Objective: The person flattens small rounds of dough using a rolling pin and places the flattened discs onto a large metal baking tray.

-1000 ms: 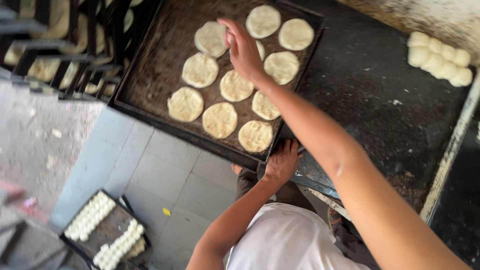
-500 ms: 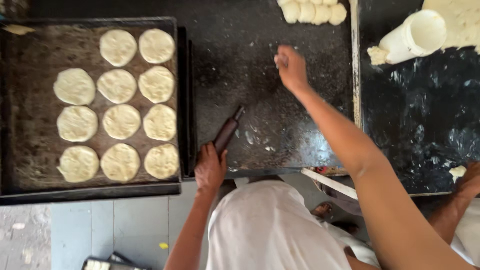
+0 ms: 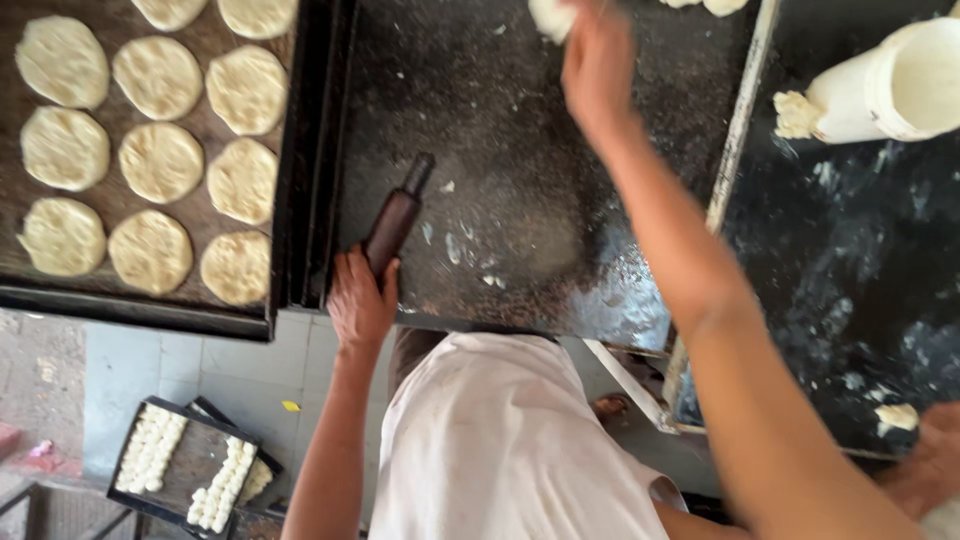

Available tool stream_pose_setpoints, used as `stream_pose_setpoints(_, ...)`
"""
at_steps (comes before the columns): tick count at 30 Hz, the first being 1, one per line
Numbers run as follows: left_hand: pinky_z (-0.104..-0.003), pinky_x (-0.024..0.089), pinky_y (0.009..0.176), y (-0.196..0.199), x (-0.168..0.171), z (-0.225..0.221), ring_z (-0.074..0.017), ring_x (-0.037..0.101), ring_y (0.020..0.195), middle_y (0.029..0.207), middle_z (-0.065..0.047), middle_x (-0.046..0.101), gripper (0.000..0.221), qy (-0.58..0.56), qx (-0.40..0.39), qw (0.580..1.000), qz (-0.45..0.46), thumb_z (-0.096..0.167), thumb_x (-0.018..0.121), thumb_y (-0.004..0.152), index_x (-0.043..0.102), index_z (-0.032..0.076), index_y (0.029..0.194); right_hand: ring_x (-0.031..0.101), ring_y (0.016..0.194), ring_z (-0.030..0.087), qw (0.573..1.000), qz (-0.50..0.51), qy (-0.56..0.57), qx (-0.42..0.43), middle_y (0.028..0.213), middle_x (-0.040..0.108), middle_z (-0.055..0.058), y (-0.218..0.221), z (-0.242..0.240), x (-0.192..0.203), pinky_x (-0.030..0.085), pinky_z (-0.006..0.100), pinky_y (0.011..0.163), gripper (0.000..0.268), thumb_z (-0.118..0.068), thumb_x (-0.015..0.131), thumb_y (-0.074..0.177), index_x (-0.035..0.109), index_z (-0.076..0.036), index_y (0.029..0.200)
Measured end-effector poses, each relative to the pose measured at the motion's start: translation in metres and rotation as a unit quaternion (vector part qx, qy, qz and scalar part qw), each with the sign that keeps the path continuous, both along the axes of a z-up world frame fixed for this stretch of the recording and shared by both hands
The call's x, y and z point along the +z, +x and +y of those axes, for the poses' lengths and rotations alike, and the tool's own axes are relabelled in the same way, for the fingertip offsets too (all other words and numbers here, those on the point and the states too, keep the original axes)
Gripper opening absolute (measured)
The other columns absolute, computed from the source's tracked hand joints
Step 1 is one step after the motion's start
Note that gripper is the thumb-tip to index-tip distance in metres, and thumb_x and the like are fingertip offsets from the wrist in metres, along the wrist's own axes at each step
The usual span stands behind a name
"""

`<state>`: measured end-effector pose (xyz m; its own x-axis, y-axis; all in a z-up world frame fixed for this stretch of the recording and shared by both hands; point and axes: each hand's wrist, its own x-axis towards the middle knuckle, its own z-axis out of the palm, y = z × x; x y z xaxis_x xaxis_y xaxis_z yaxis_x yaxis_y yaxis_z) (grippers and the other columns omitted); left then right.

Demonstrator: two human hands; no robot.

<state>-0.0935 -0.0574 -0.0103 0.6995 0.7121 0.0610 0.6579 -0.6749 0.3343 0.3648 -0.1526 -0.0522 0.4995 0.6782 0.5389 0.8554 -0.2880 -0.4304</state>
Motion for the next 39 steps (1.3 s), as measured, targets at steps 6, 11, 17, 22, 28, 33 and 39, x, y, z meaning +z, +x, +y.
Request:
stream_pose_setpoints(6, -0.050, 0.054, 0.075, -0.005, -0.002, -0.004, -0.0439, 0.063, 0.095, 0.112, -0.025, 0.058, 0.055, -0.010, 0.007, 1.000, 0.008, 0.040, 0.065, 0.103, 0.052, -0.006, 0.130, 0.037, 0.145, 0.036, 0.951, -0.082, -0.256, 0.153, 0.150, 0.056, 0.018, -0.244, -0.100, 0.053, 0.029, 0.060, 0.115, 0.060, -0.008, 0.063, 0.086, 0.060, -0.021, 0.144)
stream_pose_setpoints(11, -0.051, 0.054, 0.072, -0.001, -0.002, -0.008, -0.0439, 0.063, 0.094, 0.115, -0.025, 0.057, 0.057, -0.002, 0.021, 0.999, 0.024, 0.040, 0.067, 0.101, 0.049, -0.005, 0.133, 0.024, 0.151, 0.043, 0.978, 0.088, -0.149, 0.113, 0.155, 0.041, 0.027, -0.272, -0.105, 0.039, 0.024, 0.062, 0.120, 0.054, -0.015, 0.063, 0.098, 0.050, -0.001, 0.149)
stream_pose_setpoints(17, -0.050, 0.055, 0.073, -0.005, -0.010, -0.020, -0.0439, 0.064, 0.098, 0.118, -0.026, 0.056, 0.058, 0.033, 0.027, 0.999, -0.004, 0.038, 0.067, 0.101, 0.047, -0.004, 0.136, 0.045, 0.151, 0.031, 0.967, 0.088, -0.189, 0.147, 0.167, 0.043, 0.011, -0.219, -0.026, -0.007, 0.039, 0.044, 0.121, 0.045, 0.007, 0.054, 0.102, 0.058, -0.010, 0.143)
stream_pose_setpoints(22, -0.049, 0.056, 0.076, -0.005, -0.010, -0.021, -0.0428, 0.064, 0.100, 0.119, -0.025, 0.057, 0.060, 0.006, 0.030, 1.000, -0.006, 0.036, 0.066, 0.101, 0.045, -0.006, 0.139, 0.036, 0.153, 0.026, 0.915, -0.172, -0.264, 0.253, 0.167, 0.032, 0.006, -0.246, -0.059, 0.012, 0.018, 0.050, 0.126, 0.069, -0.006, 0.061, 0.089, 0.046, -0.022, 0.155)
stream_pose_setpoints(28, -0.049, 0.057, 0.075, -0.009, -0.011, -0.029, -0.0410, 0.066, 0.096, 0.115, -0.023, 0.058, 0.066, 0.030, 0.019, 0.999, 0.004, 0.043, 0.069, 0.097, 0.046, -0.006, 0.135, 0.020, 0.157, 0.042, 0.928, 0.171, -0.195, 0.266, 0.166, 0.018, 0.030, -0.267, -0.076, 0.030, 0.016, 0.053, 0.132, 0.104, -0.065, 0.051, 0.101, 0.009, 0.007, 0.164)
stream_pose_setpoints(33, -0.049, 0.057, 0.065, 0.023, -0.001, 0.000, -0.0403, 0.071, 0.083, 0.110, -0.019, 0.064, 0.061, -0.038, 0.010, 0.999, 0.023, 0.052, 0.073, 0.096, 0.054, 0.002, 0.123, 0.041, 0.137, 0.050, 0.940, -0.054, -0.307, 0.141, 0.151, 0.046, 0.021, -0.302, -0.059, 0.074, 0.029, 0.063, 0.108, 0.079, -0.064, 0.054, 0.093, 0.047, -0.003, 0.142)
stream_pose_setpoints(39, -0.049, 0.059, 0.066, 0.037, 0.009, 0.000, -0.0376, 0.073, 0.081, 0.105, -0.016, 0.070, 0.060, -0.018, -0.187, 0.982, -0.033, 0.055, 0.072, 0.090, 0.062, 0.003, 0.118, 0.073, 0.092, 0.032, 0.995, 0.061, 0.025, 0.080, 0.108, 0.077, 0.007, -0.215, -0.044, 0.065, 0.055, 0.049, 0.081, 0.023, -0.029, 0.053, 0.112, 0.067, -0.012, 0.120)
